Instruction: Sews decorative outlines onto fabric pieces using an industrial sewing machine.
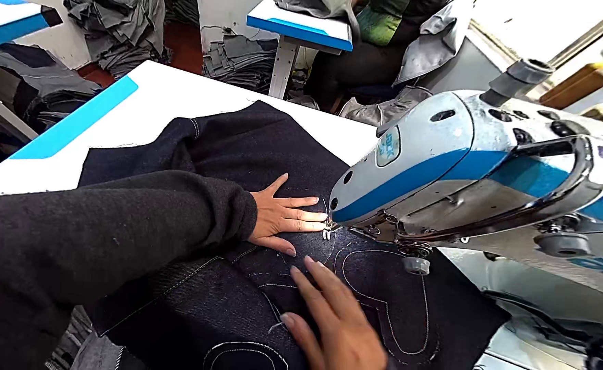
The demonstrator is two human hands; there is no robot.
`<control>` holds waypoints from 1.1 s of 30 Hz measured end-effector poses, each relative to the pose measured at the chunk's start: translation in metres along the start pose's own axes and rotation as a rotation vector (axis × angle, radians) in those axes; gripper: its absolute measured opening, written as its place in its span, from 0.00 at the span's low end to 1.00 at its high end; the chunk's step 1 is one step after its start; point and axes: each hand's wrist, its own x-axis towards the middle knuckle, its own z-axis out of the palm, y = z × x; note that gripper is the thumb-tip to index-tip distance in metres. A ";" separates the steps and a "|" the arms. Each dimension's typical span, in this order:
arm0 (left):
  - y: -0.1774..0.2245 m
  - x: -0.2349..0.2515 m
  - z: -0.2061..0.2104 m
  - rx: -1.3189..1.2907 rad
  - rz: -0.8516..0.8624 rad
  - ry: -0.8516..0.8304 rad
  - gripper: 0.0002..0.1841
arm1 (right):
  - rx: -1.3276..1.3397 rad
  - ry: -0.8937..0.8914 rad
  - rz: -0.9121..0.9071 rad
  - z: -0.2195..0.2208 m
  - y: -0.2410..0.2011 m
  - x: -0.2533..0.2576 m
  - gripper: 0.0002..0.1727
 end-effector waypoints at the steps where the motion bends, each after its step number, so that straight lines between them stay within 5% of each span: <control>1: 0.000 0.000 0.001 -0.001 0.004 0.000 0.35 | 0.000 0.024 0.012 0.014 -0.005 -0.002 0.38; 8: 0.013 -0.003 0.004 0.029 -0.179 0.023 0.39 | -0.091 0.106 -0.127 0.031 0.030 -0.009 0.39; 16: 0.070 0.015 0.008 0.005 -0.801 0.013 0.42 | 0.041 -0.090 -0.469 -0.014 0.135 0.022 0.26; 18: 0.076 0.020 0.007 -0.010 -0.883 -0.004 0.43 | 0.001 -0.115 -0.450 -0.043 0.129 0.025 0.23; 21: 0.076 0.027 -0.013 -0.087 -0.931 -0.139 0.43 | -0.057 -0.204 -0.258 -0.098 0.063 0.019 0.21; 24: 0.058 0.032 -0.044 0.013 -0.689 -0.222 0.31 | 0.002 -0.153 0.002 -0.075 -0.006 0.018 0.25; 26: 0.026 0.024 -0.041 0.088 -0.210 -0.105 0.20 | -0.011 -0.089 0.097 -0.017 -0.022 0.024 0.37; 28: -0.005 0.016 -0.025 -0.011 0.108 -0.075 0.22 | -0.089 0.018 0.110 0.031 -0.022 0.030 0.43; 31: -0.019 0.005 -0.007 -0.017 0.153 -0.039 0.28 | -0.201 0.152 -0.003 0.051 -0.005 0.020 0.44; 33: 0.000 -0.002 -0.002 0.016 0.012 -0.027 0.28 | -0.164 0.151 -0.117 0.043 0.017 0.010 0.42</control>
